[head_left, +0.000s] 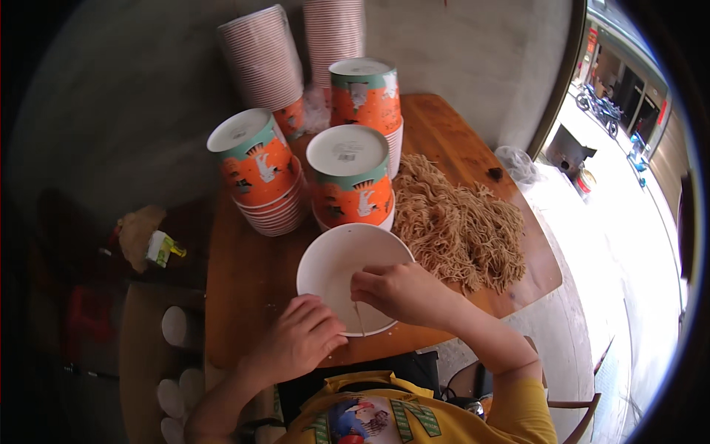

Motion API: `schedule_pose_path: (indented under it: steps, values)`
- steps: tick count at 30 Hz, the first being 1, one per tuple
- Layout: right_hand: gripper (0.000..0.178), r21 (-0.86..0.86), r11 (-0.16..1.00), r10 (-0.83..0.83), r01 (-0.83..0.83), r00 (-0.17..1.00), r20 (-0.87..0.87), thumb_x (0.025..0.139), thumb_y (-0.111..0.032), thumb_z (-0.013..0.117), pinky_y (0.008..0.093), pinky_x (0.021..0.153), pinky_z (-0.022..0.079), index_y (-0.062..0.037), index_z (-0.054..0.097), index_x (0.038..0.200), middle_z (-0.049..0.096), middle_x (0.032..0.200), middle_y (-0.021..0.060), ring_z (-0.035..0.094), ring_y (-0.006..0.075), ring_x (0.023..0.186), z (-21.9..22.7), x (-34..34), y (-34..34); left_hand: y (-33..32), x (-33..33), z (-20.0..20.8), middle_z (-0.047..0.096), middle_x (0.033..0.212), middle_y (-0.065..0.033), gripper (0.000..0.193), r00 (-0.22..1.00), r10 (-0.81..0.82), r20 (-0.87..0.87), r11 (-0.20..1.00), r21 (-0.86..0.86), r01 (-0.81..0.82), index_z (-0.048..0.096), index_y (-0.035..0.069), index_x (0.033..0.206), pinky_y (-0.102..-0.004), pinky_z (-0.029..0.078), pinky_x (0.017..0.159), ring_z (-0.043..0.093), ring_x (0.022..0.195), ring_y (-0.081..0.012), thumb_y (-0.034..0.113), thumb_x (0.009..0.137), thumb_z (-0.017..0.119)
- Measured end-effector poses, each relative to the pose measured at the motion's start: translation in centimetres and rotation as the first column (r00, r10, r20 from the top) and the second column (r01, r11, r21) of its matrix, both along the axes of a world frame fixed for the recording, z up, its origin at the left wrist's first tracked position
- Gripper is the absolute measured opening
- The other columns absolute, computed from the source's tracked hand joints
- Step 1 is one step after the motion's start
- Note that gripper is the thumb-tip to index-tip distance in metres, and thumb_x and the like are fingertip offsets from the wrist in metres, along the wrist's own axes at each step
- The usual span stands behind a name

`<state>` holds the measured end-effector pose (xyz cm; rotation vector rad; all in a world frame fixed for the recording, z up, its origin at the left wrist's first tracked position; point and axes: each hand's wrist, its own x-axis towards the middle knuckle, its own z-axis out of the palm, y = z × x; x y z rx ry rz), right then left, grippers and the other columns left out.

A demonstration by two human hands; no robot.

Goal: The person is threading and securing strings through pre-punched holes in paper cups.

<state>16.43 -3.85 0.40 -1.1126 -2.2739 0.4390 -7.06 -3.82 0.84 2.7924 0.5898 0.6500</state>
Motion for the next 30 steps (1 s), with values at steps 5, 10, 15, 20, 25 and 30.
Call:
schedule_pose_path:
  steps: [5,10,15,20,25,30]
  values:
    - [0.014,-0.001,0.998,-0.056,0.056,0.998,0.027,0.088,-0.018,0.062,0.0452,0.063,0.054,-0.0051,0.057,0.093,0.067,0.083,0.0121,0.067,0.0354,0.074,0.0,-2.4,0.0,-0.3,0.8,-0.6,0.062,0.078,-0.0052,0.013,0.960,0.269,0.080,0.955,-0.155,-0.254,0.061,0.007,0.085,-0.0424,0.037,0.101,0.064,0.080,-0.0224,0.018,0.085,0.067]
    - [0.009,-0.014,0.990,-0.141,0.142,0.988,0.057,0.089,-0.016,0.062,0.0424,0.061,0.054,-0.0077,0.060,0.089,0.066,0.073,0.0106,0.066,0.0333,0.069,-0.2,-3.2,0.1,0.3,1.8,-0.8,0.065,0.074,-0.0071,0.010,0.920,0.391,0.031,0.918,-0.077,-0.388,0.062,0.007,0.080,-0.0419,0.036,0.102,0.064,0.076,-0.0230,0.016,0.084,0.065]
    - [0.012,-0.020,0.976,-0.214,0.218,0.968,0.134,0.089,-0.016,0.060,0.0449,0.057,0.053,-0.0059,0.054,0.094,0.067,0.075,0.0138,0.067,0.0353,0.067,0.0,-3.5,0.7,1.0,1.3,0.0,0.063,0.073,-0.0055,0.009,0.957,0.284,-0.057,0.945,-0.149,-0.290,0.062,0.007,0.077,-0.0409,0.035,0.103,0.063,0.077,-0.0226,0.014,0.082,0.063]
    - [0.015,-0.002,0.973,-0.230,0.233,0.962,0.148,0.091,-0.015,0.058,0.0452,0.054,0.053,-0.0038,0.051,0.097,0.068,0.075,0.0164,0.067,0.0355,0.065,-0.2,-3.7,1.0,1.4,-0.8,1.1,0.060,0.085,-0.0069,0.011,0.980,0.189,-0.066,0.934,-0.296,-0.200,0.058,0.006,0.086,-0.0427,0.036,0.103,0.059,0.093,-0.0244,0.011,0.082,0.066]
    - [0.015,0.008,0.964,-0.264,0.266,0.953,0.148,0.091,-0.016,0.057,0.0447,0.053,0.053,-0.0028,0.051,0.096,0.066,0.072,0.0168,0.067,0.0353,0.064,-0.3,-3.7,1.3,-0.3,-0.9,1.7,0.054,0.106,-0.0128,0.028,0.987,0.153,0.052,0.968,-0.208,-0.139,0.056,0.006,0.106,-0.0416,0.045,0.093,0.055,0.101,-0.0333,0.007,0.081,0.069]
    - [0.014,0.019,0.965,-0.261,0.261,0.959,0.113,0.091,-0.014,0.058,0.0445,0.055,0.053,-0.0029,0.052,0.094,0.066,0.072,0.0164,0.067,0.0352,0.066,-0.2,-3.6,1.4,-0.3,-0.6,-0.1,0.054,0.103,-0.0125,0.024,0.990,0.102,-0.095,0.995,-0.001,-0.102,0.056,0.002,0.102,-0.0433,0.047,0.096,0.055,0.106,-0.0315,0.005,0.082,0.067]
